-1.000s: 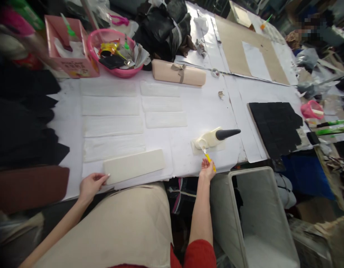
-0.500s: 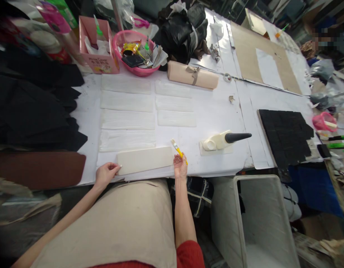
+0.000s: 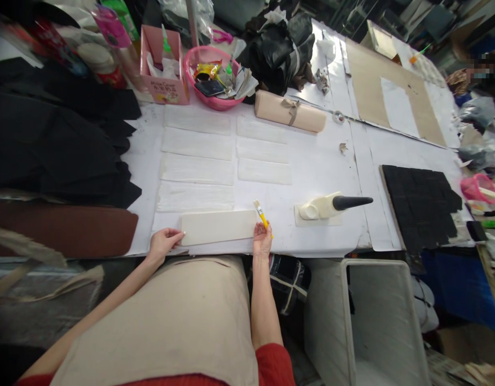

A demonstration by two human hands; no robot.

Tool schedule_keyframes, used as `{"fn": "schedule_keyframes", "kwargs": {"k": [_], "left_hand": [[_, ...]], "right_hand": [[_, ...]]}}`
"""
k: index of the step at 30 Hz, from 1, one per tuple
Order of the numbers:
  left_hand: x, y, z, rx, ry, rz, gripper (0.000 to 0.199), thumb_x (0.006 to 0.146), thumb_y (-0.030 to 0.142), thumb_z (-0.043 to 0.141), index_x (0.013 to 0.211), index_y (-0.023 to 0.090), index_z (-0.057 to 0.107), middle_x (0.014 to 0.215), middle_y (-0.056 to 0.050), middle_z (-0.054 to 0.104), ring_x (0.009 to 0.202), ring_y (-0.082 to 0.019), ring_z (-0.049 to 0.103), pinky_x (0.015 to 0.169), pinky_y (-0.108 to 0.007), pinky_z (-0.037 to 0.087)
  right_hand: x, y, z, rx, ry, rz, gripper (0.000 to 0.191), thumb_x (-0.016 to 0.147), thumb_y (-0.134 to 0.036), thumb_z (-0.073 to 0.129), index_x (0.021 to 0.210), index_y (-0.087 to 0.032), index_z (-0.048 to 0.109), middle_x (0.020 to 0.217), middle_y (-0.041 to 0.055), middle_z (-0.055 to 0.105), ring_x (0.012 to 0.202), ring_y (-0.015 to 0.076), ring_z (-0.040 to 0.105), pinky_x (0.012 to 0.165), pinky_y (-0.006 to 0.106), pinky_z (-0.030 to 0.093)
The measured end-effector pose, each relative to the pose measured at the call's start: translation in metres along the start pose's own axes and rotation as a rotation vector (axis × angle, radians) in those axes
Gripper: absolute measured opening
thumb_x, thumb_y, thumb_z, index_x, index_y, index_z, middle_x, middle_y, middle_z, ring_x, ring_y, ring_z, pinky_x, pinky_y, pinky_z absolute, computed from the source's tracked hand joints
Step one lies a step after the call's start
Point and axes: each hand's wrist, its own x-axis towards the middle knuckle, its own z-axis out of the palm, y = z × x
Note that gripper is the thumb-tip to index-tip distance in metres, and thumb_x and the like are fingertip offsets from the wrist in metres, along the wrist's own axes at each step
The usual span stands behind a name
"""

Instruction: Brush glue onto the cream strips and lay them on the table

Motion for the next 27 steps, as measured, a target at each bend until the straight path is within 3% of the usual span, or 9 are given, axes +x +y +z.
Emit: {"fn": "schedule_keyframes", "kwargs": {"k": [4,9,15,19,27], "left_hand": [[-0.002,0.007,0.0,-0.04,-0.006,-0.006,0.04,0.049,0.049,0.076,0.067,0.015,0.064,0.056,0.0,0.061,0.046,-0.012,0.048,0.045,-0.025,0.038],[-0.003,0.011,-0.001,0.054,0.003,0.093,0.035,0.054,0.049,0.072,0.064,0.016,0.065,0.059,-0.002,0.063,0.055,-0.014,0.054,0.049,-0.025,0.039],[-0.007,0.018,-0.001,0.008,-0.048,0.042,0.036,0.056,0.049,0.069,0.071,0.018,0.06,0.055,-0.001,0.062,0.052,-0.016,0.057,0.044,-0.024,0.04],[-0.004,0.014,-0.002,-0.03,-0.032,0.01,0.042,0.053,0.047,0.072,0.079,0.016,0.061,0.058,-0.002,0.064,0.053,-0.017,0.06,0.043,-0.024,0.041],[0.004,0.002,-0.009,-0.051,-0.076,0.001,0.042,0.055,0.051,0.073,0.075,0.015,0.064,0.063,-0.005,0.068,0.058,-0.018,0.064,0.047,-0.025,0.045]], "right_hand": [[-0.001,0.002,0.0,-0.032,0.008,-0.025,0.01,0.089,-0.025,0.063,0.095,-0.02,0.068,0.075,-0.0024,0.076,0.075,0.0089,0.073,0.078,0.022,0.06],[-0.002,0.003,-0.001,-0.116,-0.022,-0.07,0.016,0.084,-0.03,0.069,0.097,-0.021,0.067,0.077,-0.0029,0.076,0.076,0.0095,0.073,0.08,0.023,0.061],[-0.003,0.003,-0.002,-0.099,-0.024,-0.075,0.016,0.083,-0.03,0.069,0.096,-0.021,0.068,0.077,-0.003,0.076,0.077,0.0091,0.073,0.08,0.022,0.06],[-0.003,0.002,-0.001,-0.126,-0.031,-0.076,0.019,0.081,-0.032,0.072,0.096,-0.022,0.067,0.076,-0.0042,0.075,0.078,0.0088,0.073,0.081,0.023,0.06],[-0.017,-0.005,0.003,-0.146,-0.087,-0.058,0.022,0.081,-0.032,0.071,0.1,-0.021,0.068,0.077,-0.002,0.076,0.074,0.0109,0.073,0.073,0.024,0.059]]}}
